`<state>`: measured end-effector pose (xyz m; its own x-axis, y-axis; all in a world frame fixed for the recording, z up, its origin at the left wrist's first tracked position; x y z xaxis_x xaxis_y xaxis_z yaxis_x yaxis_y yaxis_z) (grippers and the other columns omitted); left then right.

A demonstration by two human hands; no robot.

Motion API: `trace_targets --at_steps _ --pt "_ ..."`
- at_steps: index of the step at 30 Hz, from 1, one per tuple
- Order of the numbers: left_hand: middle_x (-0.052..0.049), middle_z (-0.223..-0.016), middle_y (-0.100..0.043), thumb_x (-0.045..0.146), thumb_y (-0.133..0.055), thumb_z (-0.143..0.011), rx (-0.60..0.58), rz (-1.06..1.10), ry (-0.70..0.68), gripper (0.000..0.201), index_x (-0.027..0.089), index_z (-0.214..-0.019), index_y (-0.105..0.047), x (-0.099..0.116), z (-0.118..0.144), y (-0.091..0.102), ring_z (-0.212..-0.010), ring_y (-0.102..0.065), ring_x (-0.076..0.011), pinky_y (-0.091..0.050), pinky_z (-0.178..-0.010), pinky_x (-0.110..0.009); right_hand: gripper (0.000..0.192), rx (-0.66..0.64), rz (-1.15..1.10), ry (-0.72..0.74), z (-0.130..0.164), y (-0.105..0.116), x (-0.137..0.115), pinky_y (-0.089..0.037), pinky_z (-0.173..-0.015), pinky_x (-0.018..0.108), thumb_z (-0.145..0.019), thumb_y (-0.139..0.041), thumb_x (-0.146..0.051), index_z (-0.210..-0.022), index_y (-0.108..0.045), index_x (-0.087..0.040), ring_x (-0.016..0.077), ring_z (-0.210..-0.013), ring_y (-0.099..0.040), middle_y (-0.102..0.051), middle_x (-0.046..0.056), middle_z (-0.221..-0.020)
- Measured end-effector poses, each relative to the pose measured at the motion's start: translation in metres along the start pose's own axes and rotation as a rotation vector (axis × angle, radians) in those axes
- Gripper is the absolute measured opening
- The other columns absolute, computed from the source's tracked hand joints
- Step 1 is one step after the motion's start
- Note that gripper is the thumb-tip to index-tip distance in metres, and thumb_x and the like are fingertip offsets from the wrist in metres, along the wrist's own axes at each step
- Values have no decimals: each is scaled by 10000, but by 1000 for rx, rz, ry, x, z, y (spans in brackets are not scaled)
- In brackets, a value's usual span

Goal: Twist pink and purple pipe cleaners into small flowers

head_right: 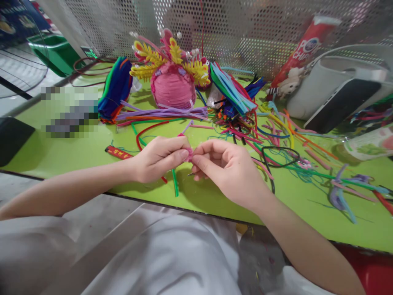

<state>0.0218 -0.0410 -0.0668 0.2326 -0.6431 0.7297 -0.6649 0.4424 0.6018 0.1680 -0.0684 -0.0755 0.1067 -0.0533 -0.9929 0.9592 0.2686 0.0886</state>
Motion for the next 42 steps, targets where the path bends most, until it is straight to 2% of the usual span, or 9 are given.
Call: trace_targets --at_steps 5,9,12,16,20,28,35,38,42 --pt "48 -643 -516 334 -451 -1039 47 -27 1 270 176 -860 -578 2 0 4 -554 -414 -60 -344 -563 -194 268 60 17 -17 1 4 1 -612 -582 231 -839 -839 -434 -886 -691 -216 136 -618 -729 -772 14 -787" --pt "10 -720 -603 343 -439 -1034 82 -119 -23 267 177 -888 -589 3 1 3 -614 -497 -78 -371 -595 -204 302 38 -12 7 -3 1 2 -558 -499 208 -783 -885 -419 -881 -691 -210 133 -602 -714 -768 11 -773" --pt "5 -738 -609 336 -437 -1035 86 -144 -34 268 175 -872 -576 4 1 1 -626 -501 -78 -377 -606 -204 254 77 13 46 -1 1 1 -519 -470 202 -820 -856 -397 -881 -687 -218 130 -600 -704 -753 1 -746" --pt "32 -685 -553 296 -441 -1039 66 -78 -43 258 173 -855 -573 5 1 -1 -592 -447 -64 -353 -581 -188 173 113 171 144 5 2 -5 -536 -536 231 -842 -838 -315 -897 -699 -229 140 -637 -705 -739 -11 -747" --pt "47 -643 -504 307 -427 -1062 -14 29 -40 294 168 -851 -578 5 0 -3 -574 -417 -60 -342 -564 -182 148 98 346 234 8 3 -14 -558 -612 263 -820 -848 -268 -844 -710 -223 152 -669 -699 -739 -4 -752" --pt "51 -623 -508 367 -435 -1074 -97 116 50 347 158 -865 -616 0 -1 4 -547 -403 -52 -342 -567 -195 151 -19 13 -1 -6 11 -4 -551 -490 229 -830 -824 -326 -779 -724 -225 121 -499 -651 -724 -7 -642" --pt "36 -691 -615 280 -537 -1040 -110 165 -48 254 139 -849 -626 4 -3 3 -600 -499 -29 -347 -565 -158 151 -140 -124 -77 -9 -2 4 -502 -462 165 -775 -830 -204 -738 -684 -195 71 -494 -601 -687 -26 -622" --pt "11 -757 -661 342 -565 -1036 -89 214 27 271 139 -875 -644 0 -4 3 -659 -552 -43 -403 -609 -154 121 -101 -101 -33 -9 -1 4 -498 -470 162 -812 -779 -179 -754 -675 -199 67 -504 -597 -683 -26 -635" --pt "10 -733 -624 486 -524 -1045 18 436 181 397 147 -852 -601 -9 -1 6 -585 -519 -44 -410 -532 -162 118 98 -60 87 -6 9 -1 -591 -550 201 -806 -787 -190 -788 -674 -219 93 -572 -648 -683 -24 -701"
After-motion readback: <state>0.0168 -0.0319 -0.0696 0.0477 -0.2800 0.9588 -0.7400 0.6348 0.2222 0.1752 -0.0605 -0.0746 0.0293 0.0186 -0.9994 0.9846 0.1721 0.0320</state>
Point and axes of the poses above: each hand's wrist, its own z-axis away from the middle knuckle, its own y-axis out of the back of the hand, x = y × z, the point moved 6 cm from there along -z, towards the middle knuckle
